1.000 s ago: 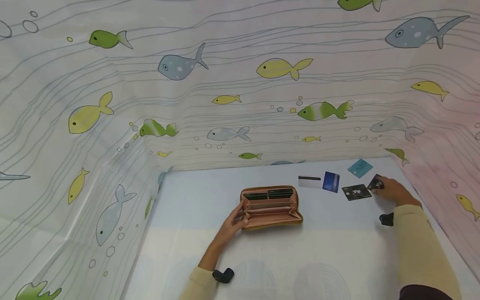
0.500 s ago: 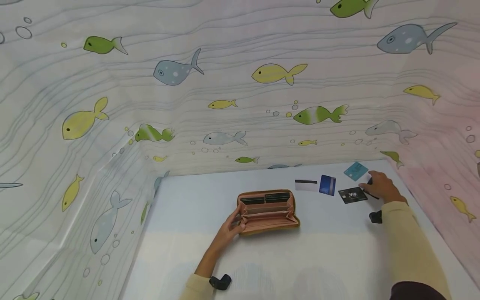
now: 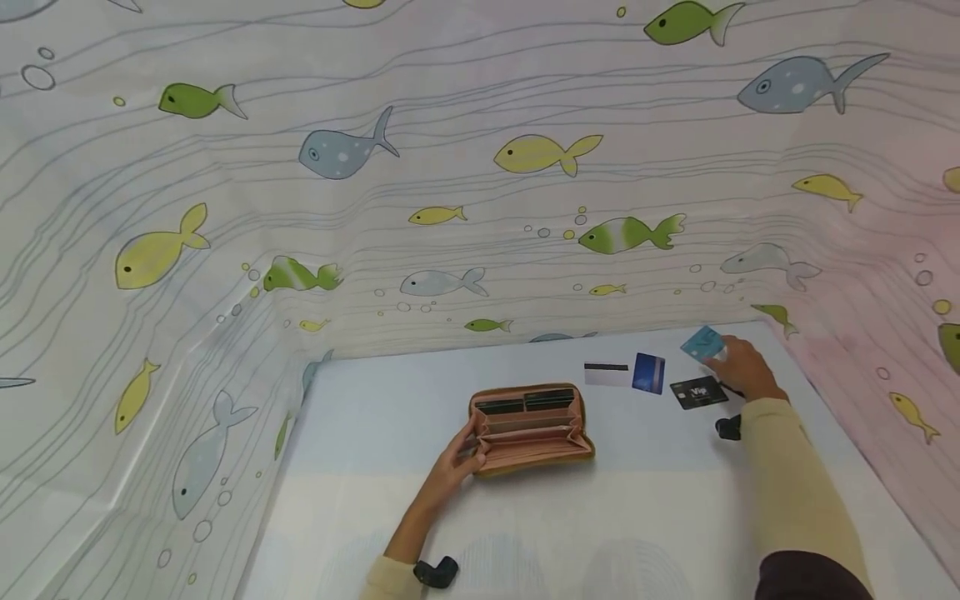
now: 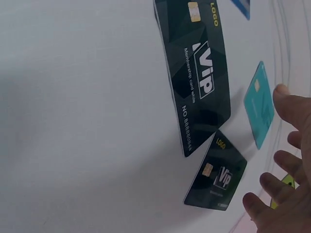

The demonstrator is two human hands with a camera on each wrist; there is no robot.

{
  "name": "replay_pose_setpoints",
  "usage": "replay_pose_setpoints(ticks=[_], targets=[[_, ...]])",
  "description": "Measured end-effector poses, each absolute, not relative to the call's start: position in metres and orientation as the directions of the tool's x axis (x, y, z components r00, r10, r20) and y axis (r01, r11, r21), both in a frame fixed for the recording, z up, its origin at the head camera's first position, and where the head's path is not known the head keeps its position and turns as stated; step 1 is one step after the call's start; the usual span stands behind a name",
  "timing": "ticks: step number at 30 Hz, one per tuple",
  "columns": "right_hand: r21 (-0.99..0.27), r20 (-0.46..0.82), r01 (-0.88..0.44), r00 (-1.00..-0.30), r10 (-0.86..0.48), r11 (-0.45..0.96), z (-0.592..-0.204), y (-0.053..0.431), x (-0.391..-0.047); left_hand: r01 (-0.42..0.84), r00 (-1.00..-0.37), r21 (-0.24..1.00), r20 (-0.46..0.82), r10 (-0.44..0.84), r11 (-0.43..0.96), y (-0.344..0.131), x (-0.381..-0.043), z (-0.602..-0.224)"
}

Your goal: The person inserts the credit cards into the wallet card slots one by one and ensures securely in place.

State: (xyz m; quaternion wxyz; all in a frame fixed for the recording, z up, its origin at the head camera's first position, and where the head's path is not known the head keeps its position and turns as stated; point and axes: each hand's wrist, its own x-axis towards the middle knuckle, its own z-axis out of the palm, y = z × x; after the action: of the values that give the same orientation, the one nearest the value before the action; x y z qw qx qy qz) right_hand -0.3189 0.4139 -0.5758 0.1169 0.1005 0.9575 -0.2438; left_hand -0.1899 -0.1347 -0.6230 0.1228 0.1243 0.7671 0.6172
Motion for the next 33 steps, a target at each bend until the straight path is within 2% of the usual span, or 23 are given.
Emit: replay_pose_setpoints(ticks=[7, 15, 21, 26, 33], targets=[[-0.477, -0.271, 0.294, -0.946, 0.180, 0.828, -0.575, 0.406, -0.326, 0.025, -0.940, 0.978, -0.047, 0.337, 0.207, -0.137, -0.188, -0.620], [-0.486, -0.272, 0.235, -0.956, 0.109, 0.842, -0.577, 0.403, -0.329, 0.039, -0.942, 0.978, -0.034, 0.334, 0.207, -0.136, -0.184, -0.619], [-0.432, -0.326, 0.148, -0.945, -0.001, 0.890, -0.581, 0.404, -0.329, 0.040, -0.942, 0.980, -0.028, 0.335, 0.194, -0.135, -0.184, -0.621], [-0.388, -0.390, 0.161, -0.921, -0.004, 0.907, -0.584, 0.399, -0.327, 0.011, -0.941, 0.979, -0.058, 0.334, 0.201, -0.134, -0.183, -0.623], [-0.328, -0.325, 0.117, -0.946, 0.004, 0.937, -0.587, 0.390, -0.331, 0.023, -0.943, 0.981, -0.043, 0.330, 0.192, -0.135, -0.183, -0.622]])
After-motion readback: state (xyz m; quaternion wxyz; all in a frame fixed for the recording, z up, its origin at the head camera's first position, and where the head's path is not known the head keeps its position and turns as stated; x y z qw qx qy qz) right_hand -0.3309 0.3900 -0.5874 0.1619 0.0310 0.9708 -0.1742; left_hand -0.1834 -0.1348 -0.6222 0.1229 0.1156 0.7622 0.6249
